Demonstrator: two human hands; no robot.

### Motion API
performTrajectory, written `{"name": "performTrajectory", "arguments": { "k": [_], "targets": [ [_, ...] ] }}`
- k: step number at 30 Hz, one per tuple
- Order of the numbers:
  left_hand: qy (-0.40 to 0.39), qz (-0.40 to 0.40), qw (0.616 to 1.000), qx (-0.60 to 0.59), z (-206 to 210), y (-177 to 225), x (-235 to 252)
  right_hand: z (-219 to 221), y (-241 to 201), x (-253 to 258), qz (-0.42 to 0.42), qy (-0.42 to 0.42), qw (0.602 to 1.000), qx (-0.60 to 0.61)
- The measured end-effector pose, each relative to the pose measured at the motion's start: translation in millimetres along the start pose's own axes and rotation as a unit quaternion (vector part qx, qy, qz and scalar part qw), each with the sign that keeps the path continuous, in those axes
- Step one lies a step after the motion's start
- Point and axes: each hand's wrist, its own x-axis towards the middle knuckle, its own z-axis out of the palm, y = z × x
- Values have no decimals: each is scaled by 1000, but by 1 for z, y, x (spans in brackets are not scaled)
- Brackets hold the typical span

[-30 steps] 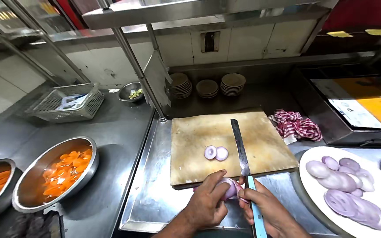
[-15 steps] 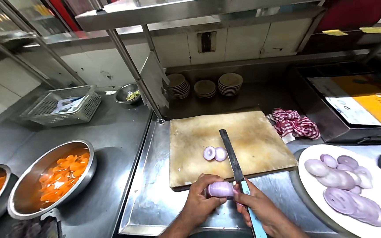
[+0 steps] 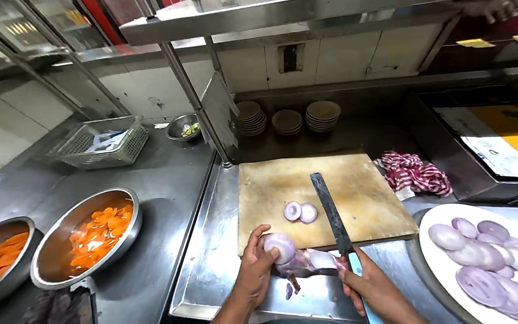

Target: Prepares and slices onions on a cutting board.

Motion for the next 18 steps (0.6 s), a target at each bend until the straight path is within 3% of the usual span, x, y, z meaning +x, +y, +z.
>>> {"name": "performTrajectory", "arguments": {
  "k": [3,9,14,18],
  "targets": [
    [50,13,999,-11,-8,10,6,-7,11,0,-2,-3,998,-57],
    [53,-29,996,-72,-4,27,8,-2,16,2,-32,-55,984,-169],
    [-40,-72,992,-94,6,25,0,4,1,8,-217,-56,951,-215],
    [-121,-88,984,-93,18,18,-6,19,-14,14,-308,-51,919,-239]
  ]
}}
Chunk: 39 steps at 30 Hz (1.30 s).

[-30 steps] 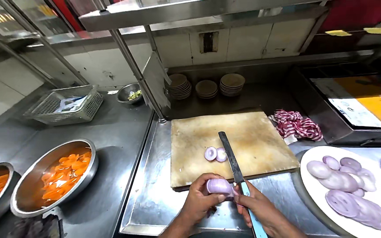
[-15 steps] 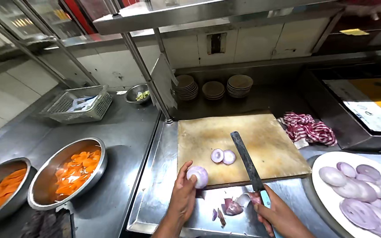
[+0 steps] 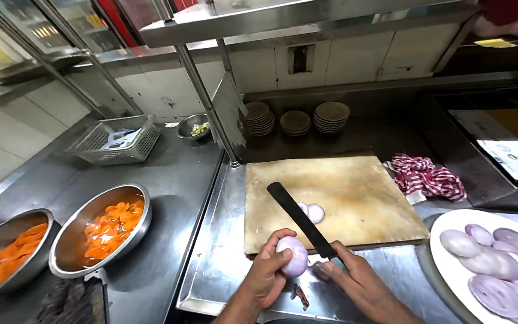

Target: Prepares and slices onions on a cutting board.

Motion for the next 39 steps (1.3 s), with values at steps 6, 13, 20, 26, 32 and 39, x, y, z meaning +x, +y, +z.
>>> {"name": "performTrajectory", "arguments": {
  "k": [6,13,20,26,32,39],
  "targets": [
    [-54,-11,998,22,9,-4,-2,6,-4,12,-93,36,991,-94],
    [-1,-3,999,41,10,-7,0,15,4,5,-166,77,965,-185],
    [1,-24,1000,18,7,-3,5,12,6,1,-124,65,985,-104],
    [-49,-37,997,44,8,0,7,3,5,10,-117,86,976,-160],
    [-36,-22,998,39,6,-4,10,7,11,11,-154,104,968,-167],
    [-21,-27,998,51,5,-7,12,11,13,3,-175,57,965,-186]
  ]
}}
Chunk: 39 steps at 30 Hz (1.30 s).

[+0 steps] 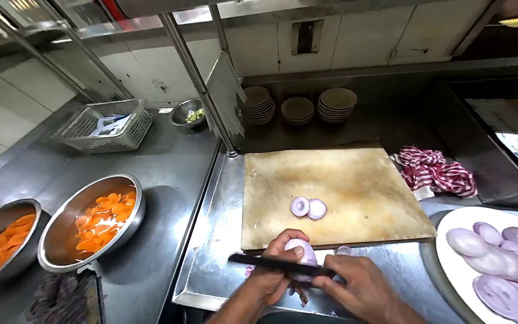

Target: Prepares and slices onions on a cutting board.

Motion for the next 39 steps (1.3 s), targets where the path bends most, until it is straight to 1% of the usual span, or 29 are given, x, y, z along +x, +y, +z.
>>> {"name": "performTrajectory", "arguments": {
  "k": [2,4,5,6,8,9,11,14,19,23,27,28,30,32,33,35,37,39],
  "targets": [
    [22,4,999,-23,1,2,4,1,-10,-7,-31,-54,998,17],
    [17,5,999,-43,-1,4,6,0,-17,-10,-20,-83,995,48],
    [11,4,999,-46,-2,4,6,-1,-14,-10,0,-69,995,67],
    [5,-3,999,-48,-2,3,5,-1,-10,-9,23,-39,996,79],
    [3,-12,997,-82,2,2,3,-4,-3,-1,53,24,995,75],
    [-1,-17,995,-96,5,3,2,-6,-1,4,63,43,994,74],
    [-18,-19,992,-121,9,2,4,-7,-1,9,71,54,993,76],
    [-28,-5,989,-147,9,-1,6,-1,-2,10,59,70,992,82],
    [13,19,990,-141,12,-6,5,6,2,6,51,92,991,86],
    [23,26,990,-138,14,-11,4,3,5,2,38,70,995,65],
    [23,33,995,-94,11,-13,4,-1,5,-3,-3,52,998,20],
    [35,32,995,-82,10,-12,4,-2,1,-4,-14,36,999,11],
    [87,24,993,-75,12,-7,7,-2,-12,-8,-44,-20,999,3],
    [111,22,991,-76,14,-1,11,4,-21,-13,-64,-74,995,15],
    [119,24,990,-78,13,1,13,6,-20,-14,-58,-90,994,26],
    [136,22,988,-71,10,4,14,5,-15,-14,-4,-99,993,67],
    [137,14,989,-57,9,5,13,1,-11,-9,77,-66,989,111],
    [119,2,992,-48,12,8,10,-3,-7,0,121,-16,988,96]
  ]
}}
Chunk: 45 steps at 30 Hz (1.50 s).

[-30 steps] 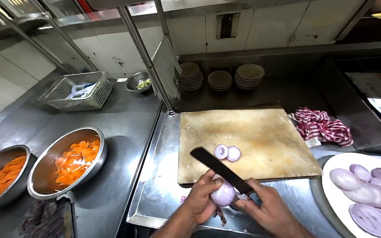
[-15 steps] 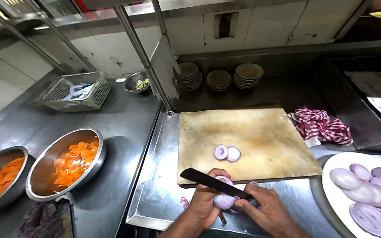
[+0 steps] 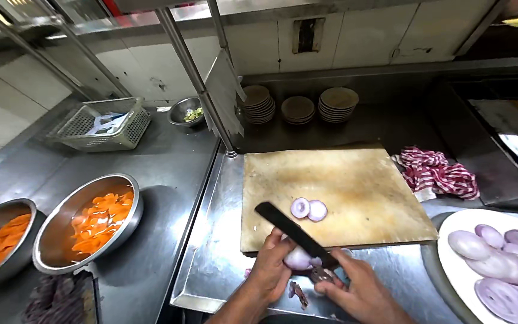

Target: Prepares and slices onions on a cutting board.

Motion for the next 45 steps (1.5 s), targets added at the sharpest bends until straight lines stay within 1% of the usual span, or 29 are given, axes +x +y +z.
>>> {"name": "performTrajectory", "arguments": {
  "k": [3,5,9,11,13,16,18,19,20,21,22,23,25,27,28,29,30,31,32,33,34,35,36,38,40,41,42,43,45],
  "targets": [
    [-55,-2,998,31,-2,-3,-1,-5,1,12,28,26,999,-27],
    [-73,8,996,40,-2,-5,-1,-6,1,15,18,31,998,-41],
    [-41,31,998,45,1,-8,-1,2,7,12,-57,51,995,-70],
    [-34,24,997,58,-1,-9,0,5,9,10,-76,47,993,-83],
    [-17,9,998,65,-2,-9,2,5,7,7,-88,21,992,-93],
    [54,-9,997,49,2,-3,8,11,1,-4,-113,-70,987,-88],
    [87,-10,996,35,4,3,14,13,2,-8,-109,-111,986,-60],
    [102,3,993,52,1,5,19,13,3,-7,-93,-118,988,-45],
    [115,24,987,106,-5,6,25,12,5,-6,-72,-120,990,-33],
    [119,48,974,188,-14,8,33,10,6,-4,-51,-114,992,-19],
    [116,75,949,283,-25,11,41,7,8,-2,-32,-106,994,-4],
    [116,100,911,382,-35,15,49,5,10,-1,-11,-93,996,9],
    [116,148,811,555,-45,25,62,-3,12,-2,34,-58,997,26],
    [96,242,703,662,-46,26,67,-13,14,-9,97,-17,995,36],
    [74,279,676,678,-40,24,67,-19,15,-14,127,5,991,45],
    [41,304,662,684,-32,18,67,-23,19,-20,154,28,986,54],
    [-1,311,657,687,-24,10,68,-27,23,-27,178,48,981,67],
    [-44,290,657,695,-15,1,72,-30,26,-33,206,61,973,83],
    [-76,245,650,715,-7,-7,79,-33,29,-38,237,71,963,105],
    [-96,192,629,747,-1,-14,87,-35,30,-44,266,80,952,129],
    [-108,147,598,781,4,-20,95,-37,32,-49,288,89,942,149],
    [-112,126,571,803,7,-26,100,-39,33,-55,299,98,935,164],
    [-121,120,563,809,10,-32,101,-41,34,-62,301,109,931,173],
    [-170,132,591,777,16,-42,87,-43,37,-74,297,126,928,187],
    [-234,150,630,725,19,-54,63,-40,41,-85,298,138,923,202],
    [-272,158,643,698,20,-61,52,-39,41,-88,302,140,920,205],
    [-313,161,644,679,18,-68,43,-38,40,-92,308,140,918,206],
    [-349,161,634,671,14,-76,36,-37,39,-94,314,136,917,205],
    [-389,157,595,686,1,-90,28,-35,36,-96,322,129,917,196]
  ]
}}
